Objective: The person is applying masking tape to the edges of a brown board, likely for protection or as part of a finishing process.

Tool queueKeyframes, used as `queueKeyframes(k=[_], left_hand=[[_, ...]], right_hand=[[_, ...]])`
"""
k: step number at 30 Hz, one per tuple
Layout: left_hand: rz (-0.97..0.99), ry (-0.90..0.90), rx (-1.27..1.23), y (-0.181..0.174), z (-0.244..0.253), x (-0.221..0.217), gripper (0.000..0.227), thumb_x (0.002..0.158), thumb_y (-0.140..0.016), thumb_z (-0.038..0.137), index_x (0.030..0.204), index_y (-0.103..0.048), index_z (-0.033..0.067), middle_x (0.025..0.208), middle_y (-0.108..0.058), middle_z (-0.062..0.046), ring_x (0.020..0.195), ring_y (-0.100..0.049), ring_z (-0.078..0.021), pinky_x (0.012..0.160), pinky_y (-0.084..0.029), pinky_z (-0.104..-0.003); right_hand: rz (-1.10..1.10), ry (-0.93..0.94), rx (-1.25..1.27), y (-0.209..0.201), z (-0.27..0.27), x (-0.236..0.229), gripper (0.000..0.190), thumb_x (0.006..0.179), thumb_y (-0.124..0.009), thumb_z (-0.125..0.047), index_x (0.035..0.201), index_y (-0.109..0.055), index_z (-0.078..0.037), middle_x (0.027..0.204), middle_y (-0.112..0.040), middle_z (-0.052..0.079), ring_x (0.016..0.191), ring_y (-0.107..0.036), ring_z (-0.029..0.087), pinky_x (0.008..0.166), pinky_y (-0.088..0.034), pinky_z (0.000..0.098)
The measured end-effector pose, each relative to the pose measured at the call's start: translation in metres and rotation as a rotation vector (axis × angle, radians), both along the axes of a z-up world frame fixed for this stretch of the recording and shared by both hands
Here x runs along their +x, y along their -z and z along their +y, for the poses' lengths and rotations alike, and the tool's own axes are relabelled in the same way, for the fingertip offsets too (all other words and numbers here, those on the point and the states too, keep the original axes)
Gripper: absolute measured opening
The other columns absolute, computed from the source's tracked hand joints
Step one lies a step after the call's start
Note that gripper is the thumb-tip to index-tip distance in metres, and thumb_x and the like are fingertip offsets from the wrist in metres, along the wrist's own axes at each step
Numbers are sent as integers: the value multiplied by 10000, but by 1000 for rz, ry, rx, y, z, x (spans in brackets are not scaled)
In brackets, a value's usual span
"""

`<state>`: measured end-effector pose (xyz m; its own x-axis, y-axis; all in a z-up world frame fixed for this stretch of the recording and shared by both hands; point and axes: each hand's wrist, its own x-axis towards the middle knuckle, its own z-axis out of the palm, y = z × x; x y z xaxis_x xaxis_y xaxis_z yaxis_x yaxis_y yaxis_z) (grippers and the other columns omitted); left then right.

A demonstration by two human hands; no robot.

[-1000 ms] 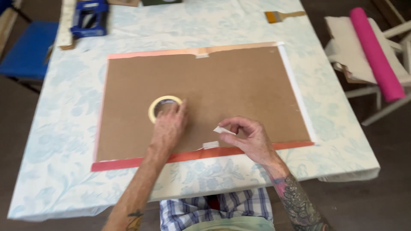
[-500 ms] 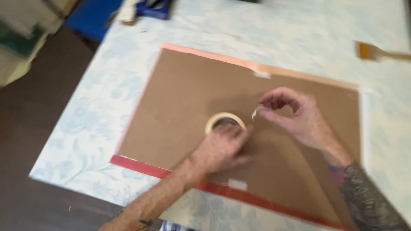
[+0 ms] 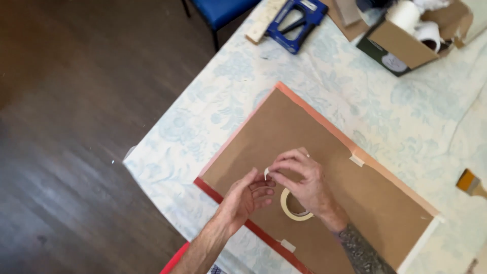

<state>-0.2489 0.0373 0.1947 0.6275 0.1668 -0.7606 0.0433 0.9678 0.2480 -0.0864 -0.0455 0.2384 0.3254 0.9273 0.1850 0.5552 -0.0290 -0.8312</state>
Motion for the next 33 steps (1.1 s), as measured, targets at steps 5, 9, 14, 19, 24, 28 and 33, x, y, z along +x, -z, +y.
queueKeyframes(k=[5, 9, 14, 19, 24, 28, 33], left_hand=[[-19, -150, 51, -39, 2, -31, 120, 908, -763, 143, 956, -712, 46, 879, -736, -90, 759, -685, -162, 708, -573, -283], [77, -160, 375, -25, 0, -40, 206, 871, -840, 87, 1040, -768, -6, 869, -775, -108, 760, -747, -168, 702, -643, -292], [119, -172, 665, -24, 17, -35, 174, 822, -872, 53, 971, -798, 2, 842, -788, -103, 743, -746, -146, 683, -664, -291], [67, -103, 815, -18, 17, -27, 188, 820, -866, 60, 991, -798, 19, 888, -792, -100, 815, -736, -135, 706, -672, -278], [101, -9, 982, -20, 8, -22, 186, 837, -859, 119, 1006, -794, 76, 882, -797, -75, 837, -717, -119, 724, -652, -262], [206, -17, 1028, 11, 6, -10, 192, 867, -842, 185, 1044, -787, 139, 909, -799, -25, 853, -719, -91, 772, -629, -244], [361, -181, 1117, 63, 42, 13, 158, 875, -828, 184, 1027, -785, 179, 864, -778, -23, 835, -756, -122, 747, -644, -242]], right_hand=[[-107, -164, 19, -37, 9, -15, 90, 892, -768, -59, 971, -784, -100, 986, -671, 12, 923, -578, 165, 824, -536, 264], [-98, -222, -33, -45, 15, -11, 157, 860, -800, -107, 993, -829, -186, 1006, -745, 6, 929, -652, 207, 787, -561, 314], [201, -127, -200, -47, 22, 7, 303, 875, -767, -96, 1178, -778, -101, 1196, -744, 138, 976, -695, 235, 822, -585, 354], [414, -266, -344, -45, 43, 34, 335, 969, -659, -159, 1264, -716, -10, 1263, -718, 229, 1085, -714, 283, 883, -592, 417], [404, -538, -470, -15, 60, 53, 175, 825, -844, -102, 991, -814, -53, 868, -787, 70, 815, -715, 136, 714, -600, 254], [205, -577, -523, 4, 76, 54, 188, 842, -830, -124, 1023, -802, -79, 860, -786, 63, 815, -699, 132, 699, -597, 273], [162, -571, -592, 28, 127, 57, 175, 931, -782, -177, 1098, -788, -125, 987, -761, 22, 925, -647, 94, 733, -559, 233]])
